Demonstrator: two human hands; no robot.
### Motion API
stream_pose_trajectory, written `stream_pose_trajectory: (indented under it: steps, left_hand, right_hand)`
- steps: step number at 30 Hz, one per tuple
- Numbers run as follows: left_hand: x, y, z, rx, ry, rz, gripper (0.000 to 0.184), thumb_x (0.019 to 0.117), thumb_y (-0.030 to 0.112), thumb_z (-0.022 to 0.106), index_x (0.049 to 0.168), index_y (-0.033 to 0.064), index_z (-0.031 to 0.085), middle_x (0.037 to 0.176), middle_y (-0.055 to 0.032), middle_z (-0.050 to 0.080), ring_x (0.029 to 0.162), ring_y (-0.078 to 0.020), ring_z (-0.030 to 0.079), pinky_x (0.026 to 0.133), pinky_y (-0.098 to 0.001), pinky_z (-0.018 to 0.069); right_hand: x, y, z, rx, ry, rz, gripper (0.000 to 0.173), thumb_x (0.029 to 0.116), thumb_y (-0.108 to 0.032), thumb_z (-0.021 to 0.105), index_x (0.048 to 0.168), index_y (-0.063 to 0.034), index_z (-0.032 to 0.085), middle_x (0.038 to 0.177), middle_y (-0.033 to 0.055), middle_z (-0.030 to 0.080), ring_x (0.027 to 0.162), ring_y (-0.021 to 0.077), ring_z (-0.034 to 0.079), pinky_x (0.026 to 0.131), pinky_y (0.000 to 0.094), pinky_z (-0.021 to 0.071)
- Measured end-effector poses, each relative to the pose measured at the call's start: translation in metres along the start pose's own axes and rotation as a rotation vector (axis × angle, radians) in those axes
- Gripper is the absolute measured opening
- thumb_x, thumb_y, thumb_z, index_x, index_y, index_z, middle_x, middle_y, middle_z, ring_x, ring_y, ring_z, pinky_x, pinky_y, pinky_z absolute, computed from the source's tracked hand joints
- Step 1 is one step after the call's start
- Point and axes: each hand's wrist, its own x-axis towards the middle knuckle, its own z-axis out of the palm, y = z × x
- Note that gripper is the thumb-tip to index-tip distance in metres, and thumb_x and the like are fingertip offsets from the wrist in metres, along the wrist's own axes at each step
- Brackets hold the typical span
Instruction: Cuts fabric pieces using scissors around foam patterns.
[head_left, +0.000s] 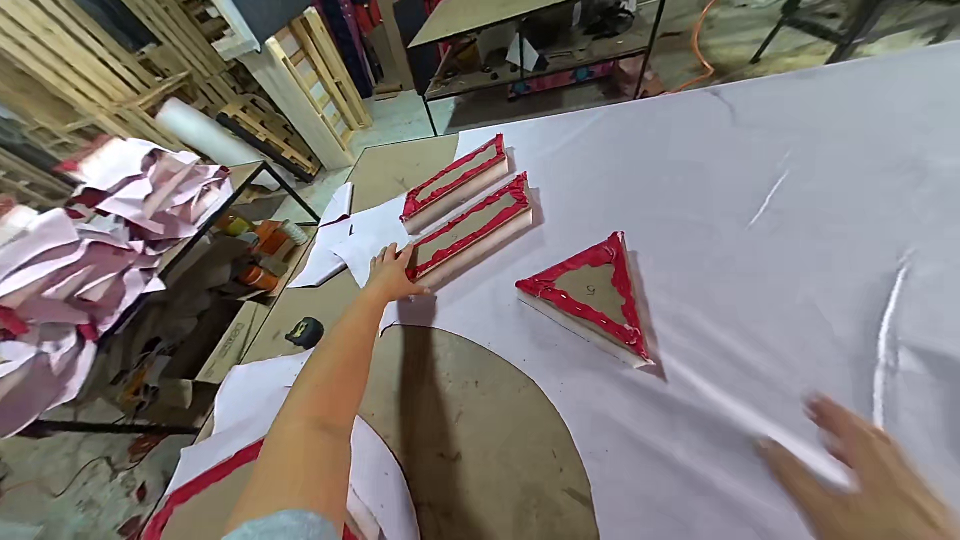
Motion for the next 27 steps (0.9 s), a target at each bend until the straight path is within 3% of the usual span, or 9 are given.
stream_pose_trajectory:
  steps: [2,4,7,12,14,17,22,24,27]
  left_hand:
    - [0.02,-0.001,0.005,0.009,-0.019,0.004,0.126,0.0619,0.058,0.092,0.164,0.0251,0.027,0.157,-0.0293,0.038,0.141,-0.0503,0.04,0.112,-0.0706,0.0326]
    - [0.03,-0.002,0.005,-0.016,0.004,0.045,0.12,0.0629,0.053,0.092,0.163,0.0283,0.031,0.149,-0.0309,0.045,0.134,-0.0521,0.045,0.103,-0.0716,0.0401]
    - [0.051,-0.022,-0.013,-0.043,0.076,0.132,0.114,0.0634,0.049,0.093,0.16,0.0321,0.035,0.147,-0.0298,0.047,0.132,-0.0506,0.046,0.103,-0.071,0.0379]
    - [0.096,-0.061,-0.019,-0.053,0.006,0.102,0.111,0.0665,0.05,0.092,0.16,0.0348,0.035,0.147,-0.0333,0.046,0.132,-0.0541,0.046,0.101,-0.074,0.0392]
    - [0.089,-0.06,-0.011,-0.06,0.035,0.089,0.108,0.0683,0.05,0.091,0.16,0.0298,0.037,0.147,-0.0359,0.044,0.133,-0.0576,0.043,0.103,-0.078,0.0346]
    - [0.044,-0.02,-0.011,-0.159,0.181,0.254,0.099,0.0734,0.045,0.09,0.152,0.0041,0.046,0.158,-0.0366,0.031,0.147,-0.0586,0.026,0.116,-0.0802,0.0127]
    - [-0.013,0.083,0.03,-0.213,-0.14,0.754,0.123,0.0657,0.053,0.093,0.164,0.0206,0.027,0.166,-0.0205,0.026,0.15,-0.0419,0.032,0.12,-0.0595,0.0329]
    - [-0.008,0.108,0.038,-0.15,-0.136,0.804,0.125,0.0646,0.048,0.094,0.164,0.0211,0.024,0.159,-0.0231,0.036,0.141,-0.0436,0.043,0.112,-0.0591,0.0424]
    - [-0.005,0.128,0.039,-0.057,-0.098,0.848,0.117,0.0679,0.037,0.092,0.164,0.0223,0.027,0.145,-0.0255,0.048,0.128,-0.0436,0.052,0.098,-0.0584,0.0508]
  right_hand:
    - [0.06,-0.047,0.058,-0.104,0.007,0.054,0.118,0.0789,-0.076,0.066,0.163,-0.0057,0.022,0.163,0.0253,0.033,0.148,0.0439,0.037,0.116,0.0647,0.0357]
    - [0.109,-0.09,0.1,-0.118,-0.09,0.155,0.128,0.0738,-0.07,0.079,0.165,-0.0103,0.014,0.161,0.0286,0.032,0.143,0.0484,0.041,0.11,0.0697,0.0398]
    - [0.148,-0.132,0.14,-0.148,-0.087,0.185,0.104,0.0805,-0.052,0.082,0.163,-0.0209,0.028,0.138,0.0308,0.052,0.114,0.049,0.061,0.086,0.0686,0.0532]
    - [0.138,-0.2,0.181,-0.152,-0.071,0.065,0.096,0.0814,-0.043,0.083,0.162,-0.0287,0.033,0.135,0.0239,0.053,0.113,0.0396,0.062,0.086,0.0597,0.0564]
    - [0.136,-0.191,0.197,-0.159,-0.082,0.061,0.093,0.0827,-0.041,0.082,0.161,-0.0246,0.036,0.136,0.0237,0.054,0.113,0.0394,0.062,0.087,0.0585,0.056]
    - [0.132,-0.17,0.203,-0.177,-0.055,0.028,0.09,0.0855,-0.046,0.079,0.161,-0.0245,0.036,0.131,0.0214,0.057,0.109,0.037,0.063,0.086,0.0568,0.057]
    - [0.096,-0.158,0.148,-0.102,-0.133,0.057,0.098,0.0851,-0.059,0.076,0.164,-0.0267,0.027,0.148,0.0115,0.052,0.124,0.0283,0.06,0.099,0.0555,0.054]
    - [0.047,-0.105,0.092,-0.194,-0.041,0.168,0.083,0.0923,-0.06,0.066,0.161,-0.0255,0.035,0.155,0.0067,0.05,0.138,0.0263,0.052,0.112,0.0557,0.0457]
    - [-0.053,0.028,0.013,-0.45,0.223,0.408,0.078,0.0981,-0.062,0.052,0.157,-0.0122,0.041,0.158,0.0209,0.044,0.146,0.0445,0.039,0.116,0.0693,0.0325]
